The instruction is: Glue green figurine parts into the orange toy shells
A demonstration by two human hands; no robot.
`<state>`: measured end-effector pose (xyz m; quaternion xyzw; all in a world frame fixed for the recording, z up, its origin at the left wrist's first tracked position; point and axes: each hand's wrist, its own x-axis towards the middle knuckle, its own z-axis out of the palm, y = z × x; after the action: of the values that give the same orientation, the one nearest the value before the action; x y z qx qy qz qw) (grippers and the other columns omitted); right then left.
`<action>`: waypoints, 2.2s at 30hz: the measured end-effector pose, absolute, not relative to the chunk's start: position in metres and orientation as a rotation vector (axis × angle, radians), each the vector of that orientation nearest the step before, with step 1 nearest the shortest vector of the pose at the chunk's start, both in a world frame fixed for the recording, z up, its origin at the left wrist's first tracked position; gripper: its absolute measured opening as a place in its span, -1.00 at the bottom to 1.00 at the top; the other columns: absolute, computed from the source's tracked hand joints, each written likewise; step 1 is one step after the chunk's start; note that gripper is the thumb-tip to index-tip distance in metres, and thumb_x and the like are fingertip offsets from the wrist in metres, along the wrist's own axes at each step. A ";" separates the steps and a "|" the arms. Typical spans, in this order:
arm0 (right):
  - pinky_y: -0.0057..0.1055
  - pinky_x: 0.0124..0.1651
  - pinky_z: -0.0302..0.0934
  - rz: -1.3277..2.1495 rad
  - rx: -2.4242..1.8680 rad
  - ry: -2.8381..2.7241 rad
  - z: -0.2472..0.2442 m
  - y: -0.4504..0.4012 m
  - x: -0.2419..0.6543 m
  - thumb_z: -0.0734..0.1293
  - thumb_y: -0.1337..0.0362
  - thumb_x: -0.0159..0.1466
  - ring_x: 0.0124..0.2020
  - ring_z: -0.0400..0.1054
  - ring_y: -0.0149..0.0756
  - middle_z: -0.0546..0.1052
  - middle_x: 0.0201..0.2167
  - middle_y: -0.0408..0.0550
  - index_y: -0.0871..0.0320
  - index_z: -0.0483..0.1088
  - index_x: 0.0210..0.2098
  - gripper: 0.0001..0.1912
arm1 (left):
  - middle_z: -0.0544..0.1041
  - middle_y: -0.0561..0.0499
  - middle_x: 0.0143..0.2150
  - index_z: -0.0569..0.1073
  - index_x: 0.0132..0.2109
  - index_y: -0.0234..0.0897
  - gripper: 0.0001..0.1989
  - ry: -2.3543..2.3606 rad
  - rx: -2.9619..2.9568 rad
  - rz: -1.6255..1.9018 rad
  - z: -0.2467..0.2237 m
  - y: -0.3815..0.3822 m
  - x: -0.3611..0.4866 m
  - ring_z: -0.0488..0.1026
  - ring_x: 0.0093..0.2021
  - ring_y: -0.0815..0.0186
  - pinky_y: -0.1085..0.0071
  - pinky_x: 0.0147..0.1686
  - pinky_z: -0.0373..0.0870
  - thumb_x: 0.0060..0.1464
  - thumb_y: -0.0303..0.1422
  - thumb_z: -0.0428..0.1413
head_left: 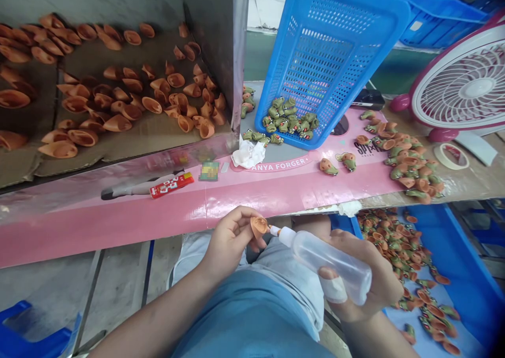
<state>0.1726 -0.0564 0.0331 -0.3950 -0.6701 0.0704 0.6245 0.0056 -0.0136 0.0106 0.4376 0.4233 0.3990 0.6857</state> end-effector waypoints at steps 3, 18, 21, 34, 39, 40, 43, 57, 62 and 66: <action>-0.42 -0.62 0.04 0.170 -0.894 -1.552 0.034 -0.056 0.172 0.29 0.46 -0.03 -0.60 0.13 -0.45 0.33 -0.51 -0.04 0.38 0.30 -0.29 -0.73 | 0.44 0.08 -0.51 0.33 -0.32 -0.29 -0.96 0.952 0.979 0.899 0.010 -0.014 0.005 0.36 -0.57 0.43 0.57 -0.59 0.31 0.01 -0.44 0.05; -0.44 -0.62 0.03 0.225 -0.927 -1.589 0.033 -0.059 0.172 0.28 0.41 0.00 -0.60 0.14 -0.44 0.34 -0.53 -0.02 0.36 0.29 -0.32 -0.77 | 0.48 0.05 -0.42 0.34 -0.30 -0.29 -0.95 0.930 0.988 0.930 0.006 -0.012 0.004 0.38 -0.55 0.43 0.55 -0.58 0.30 0.02 -0.46 0.04; -0.45 -0.63 0.01 0.224 -0.954 -1.583 0.035 -0.060 0.174 0.29 0.43 -0.01 -0.60 0.14 -0.44 0.34 -0.54 -0.02 0.36 0.29 -0.34 -0.79 | 0.48 0.03 -0.42 0.34 -0.31 -0.29 -0.96 0.940 0.999 0.928 0.006 -0.011 0.003 0.38 -0.55 0.43 0.55 -0.58 0.30 0.03 -0.45 0.04; -0.41 -0.57 0.08 0.217 -0.954 -1.536 0.031 -0.060 0.170 0.29 0.42 0.00 -0.52 0.22 -0.38 0.35 -0.49 -0.02 0.36 0.29 -0.26 -0.72 | 0.48 0.02 -0.40 0.35 -0.28 -0.30 -0.95 0.934 1.013 0.914 0.007 -0.014 0.003 0.37 -0.52 0.44 0.55 -0.55 0.31 0.04 -0.45 0.02; -0.38 -0.50 0.14 0.172 -0.975 -1.555 0.034 -0.061 0.168 0.27 0.38 0.02 -0.46 0.26 -0.35 0.35 -0.47 -0.04 0.34 0.29 -0.25 -0.72 | 0.49 0.01 -0.39 0.35 -0.29 -0.30 -0.95 0.931 1.010 0.906 0.007 -0.014 0.003 0.37 -0.50 0.43 0.56 -0.54 0.31 0.04 -0.44 0.03; -0.39 -0.50 0.14 0.177 -0.978 -1.555 0.034 -0.060 0.168 0.27 0.38 0.02 -0.48 0.26 -0.36 0.35 -0.46 -0.04 0.34 0.29 -0.25 -0.72 | 0.49 0.00 -0.39 0.35 -0.29 -0.30 -0.95 0.932 1.006 0.903 0.006 -0.014 0.003 0.38 -0.50 0.43 0.56 -0.54 0.31 0.04 -0.44 0.03; -0.39 -0.54 0.11 0.212 -0.978 -1.548 0.032 -0.060 0.167 0.28 0.39 0.01 -0.53 0.20 -0.40 0.35 -0.47 -0.04 0.34 0.29 -0.24 -0.71 | 0.50 0.00 -0.38 0.35 -0.29 -0.30 -0.95 0.928 1.010 0.897 0.006 -0.013 0.003 0.38 -0.48 0.43 0.57 -0.54 0.31 0.04 -0.44 0.03; -0.42 -0.58 0.07 0.254 -0.929 -1.537 0.030 -0.060 0.170 0.28 0.42 -0.02 -0.57 0.15 -0.44 0.33 -0.50 -0.03 0.37 0.28 -0.27 -0.71 | 0.49 0.00 -0.40 0.36 -0.28 -0.30 -0.93 0.944 0.999 0.917 0.003 -0.011 0.003 0.37 -0.49 0.42 0.56 -0.55 0.30 0.02 -0.46 0.03; -0.42 -0.58 0.06 0.277 -0.931 -1.535 0.029 -0.061 0.171 0.29 0.43 -0.03 -0.57 0.14 -0.44 0.33 -0.50 -0.02 0.36 0.28 -0.27 -0.70 | 0.49 0.00 -0.39 0.36 -0.30 -0.31 -0.95 0.954 0.991 0.917 0.006 -0.010 0.004 0.37 -0.50 0.42 0.55 -0.56 0.30 0.01 -0.45 0.04; -0.42 -0.59 0.04 0.297 -0.954 -1.536 0.028 -0.061 0.171 0.28 0.42 -0.02 -0.58 0.14 -0.43 0.33 -0.52 -0.02 0.37 0.30 -0.26 -0.71 | 0.51 0.00 -0.39 0.36 -0.31 -0.30 -0.95 0.957 0.971 0.912 0.007 -0.010 0.004 0.37 -0.53 0.42 0.55 -0.57 0.30 0.01 -0.45 0.04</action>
<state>0.1706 -0.0610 0.0282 -0.4129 -0.6650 0.1287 0.6089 0.0040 -0.0102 0.0071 0.4330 0.4265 0.4065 0.6822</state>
